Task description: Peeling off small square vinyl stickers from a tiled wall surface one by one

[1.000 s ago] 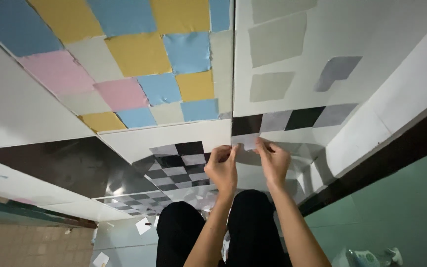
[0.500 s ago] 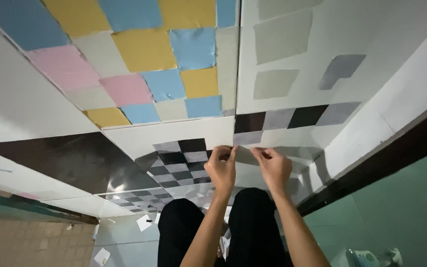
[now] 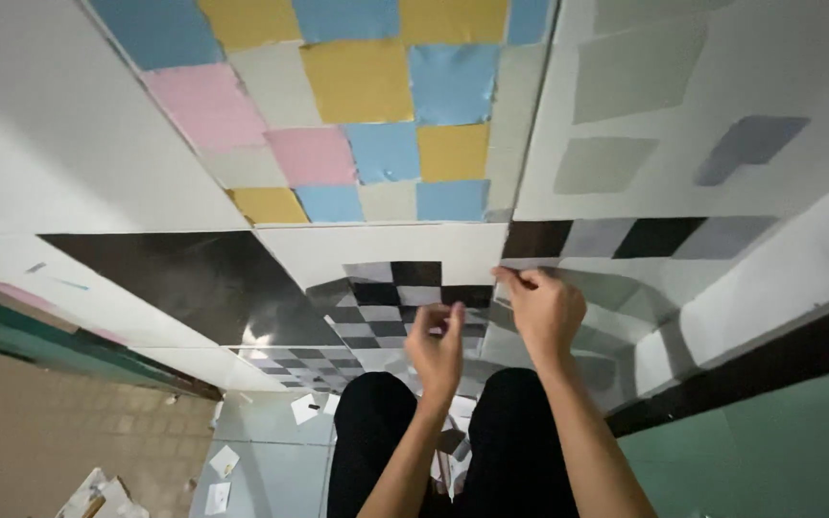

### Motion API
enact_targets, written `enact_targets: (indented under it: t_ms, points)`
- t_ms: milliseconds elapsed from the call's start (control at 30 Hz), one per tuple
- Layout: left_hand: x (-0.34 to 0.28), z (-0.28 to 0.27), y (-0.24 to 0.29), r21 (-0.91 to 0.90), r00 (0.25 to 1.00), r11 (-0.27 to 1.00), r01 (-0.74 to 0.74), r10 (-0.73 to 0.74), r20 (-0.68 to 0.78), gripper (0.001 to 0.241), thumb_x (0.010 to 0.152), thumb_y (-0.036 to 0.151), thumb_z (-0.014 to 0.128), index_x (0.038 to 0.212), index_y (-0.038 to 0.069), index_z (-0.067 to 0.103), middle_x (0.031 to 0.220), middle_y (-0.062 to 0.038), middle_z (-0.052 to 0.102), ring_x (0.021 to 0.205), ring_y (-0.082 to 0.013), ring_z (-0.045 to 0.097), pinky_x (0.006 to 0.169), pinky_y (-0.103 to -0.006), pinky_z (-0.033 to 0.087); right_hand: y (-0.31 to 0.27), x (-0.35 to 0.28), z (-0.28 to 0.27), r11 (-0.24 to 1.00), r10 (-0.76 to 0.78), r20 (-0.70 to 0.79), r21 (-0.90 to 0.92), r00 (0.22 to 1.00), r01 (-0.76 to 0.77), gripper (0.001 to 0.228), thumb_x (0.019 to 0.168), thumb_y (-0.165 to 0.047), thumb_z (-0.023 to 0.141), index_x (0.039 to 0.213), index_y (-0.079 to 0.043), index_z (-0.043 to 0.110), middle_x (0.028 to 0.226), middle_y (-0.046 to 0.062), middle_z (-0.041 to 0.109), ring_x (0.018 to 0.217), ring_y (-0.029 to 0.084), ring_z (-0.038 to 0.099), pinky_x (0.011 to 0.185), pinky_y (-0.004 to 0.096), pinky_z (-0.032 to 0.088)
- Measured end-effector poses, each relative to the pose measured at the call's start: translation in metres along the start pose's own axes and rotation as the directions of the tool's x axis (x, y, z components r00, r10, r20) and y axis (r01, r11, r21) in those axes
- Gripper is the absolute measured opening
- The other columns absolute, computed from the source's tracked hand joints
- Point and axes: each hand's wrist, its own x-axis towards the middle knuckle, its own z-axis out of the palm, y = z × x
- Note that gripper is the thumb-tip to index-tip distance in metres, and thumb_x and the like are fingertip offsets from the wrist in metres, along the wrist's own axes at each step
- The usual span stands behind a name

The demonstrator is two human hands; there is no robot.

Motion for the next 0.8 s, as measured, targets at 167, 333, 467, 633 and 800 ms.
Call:
enact_targets:
  t_ms: [167, 333, 467, 633, 800]
  points:
    - [0.022, -0.046, 0.013, 0.021, 0.961, 0.986, -0.168, 0.169, -0.219, 0.023, 0.095, 0.014, 0.085, 0.116, 0.012, 0.079, 0.092, -0.013, 0.083, 0.077, -0.0286, 0.079, 0.058, -0.0365, 0.062, 0.009, -0.023, 0.019, 0.993, -0.030, 0.014, -0.110, 0.999, 0.032, 0.043, 0.085, -0.058, 0.092, 0.082, -0.016, 0.081, 0.070, 0.013, 0.076, 0.069, 0.043, 0.075, 0.063, 0.053, 0.059]
    - [0.039, -0.046, 0.007, 0.154, 0.873, 0.919, -0.363, 0.393, -0.288, 0.066, 0.091, 0.000, 0.084, 0.153, 0.007, 0.063, 0.126, -0.021, 0.073, 0.103, -0.0362, 0.075, 0.070, -0.0366, 0.068, -0.033, -0.052, 0.017, 0.995, -0.009, 0.159, 0.099, 0.987, -0.007, 0.042, 0.095, -0.055, 0.086, 0.082, -0.015, 0.083, 0.066, 0.008, 0.077, 0.065, 0.036, 0.076, 0.061, 0.042, 0.059]
    - [0.043, -0.034, 0.021, 0.169, 0.845, 0.886, -0.432, 0.463, -0.270, 0.069, 0.094, 0.002, 0.083, 0.158, 0.005, 0.057, 0.131, -0.020, 0.063, 0.114, -0.0369, 0.069, 0.081, -0.0437, 0.066, -0.041, -0.063, 0.025, 0.986, 0.008, 0.266, 0.160, 0.964, -0.052, 0.033, 0.098, -0.043, 0.084, 0.083, -0.014, 0.081, 0.071, 0.007, 0.080, 0.066, 0.031, 0.077, 0.061, 0.038, 0.059]
    - [0.045, -0.030, 0.046, 0.159, 0.825, 0.869, -0.468, 0.494, -0.275, 0.067, 0.096, 0.003, 0.081, 0.158, 0.002, 0.056, 0.131, -0.018, 0.059, 0.113, -0.0339, 0.067, 0.087, -0.0432, 0.061, -0.054, -0.063, 0.010, 0.979, 0.036, 0.332, 0.177, 0.943, -0.100, 0.019, 0.101, -0.026, 0.079, 0.089, -0.011, 0.081, 0.077, 0.012, 0.081, 0.068, 0.033, 0.077, 0.063, 0.040, 0.061]
    - [0.047, -0.028, 0.039, 0.206, 0.801, 0.848, -0.488, 0.529, -0.281, 0.071, 0.095, -0.002, 0.080, 0.161, 0.005, 0.053, 0.132, -0.017, 0.056, 0.116, -0.0343, 0.064, 0.093, -0.0441, 0.058, -0.044, -0.060, 0.012, 0.987, 0.029, 0.379, 0.133, 0.925, -0.086, 0.012, 0.095, -0.017, 0.081, 0.099, -0.006, 0.081, 0.085, 0.019, 0.082, 0.082, 0.039, 0.080, 0.068, 0.047, 0.062]
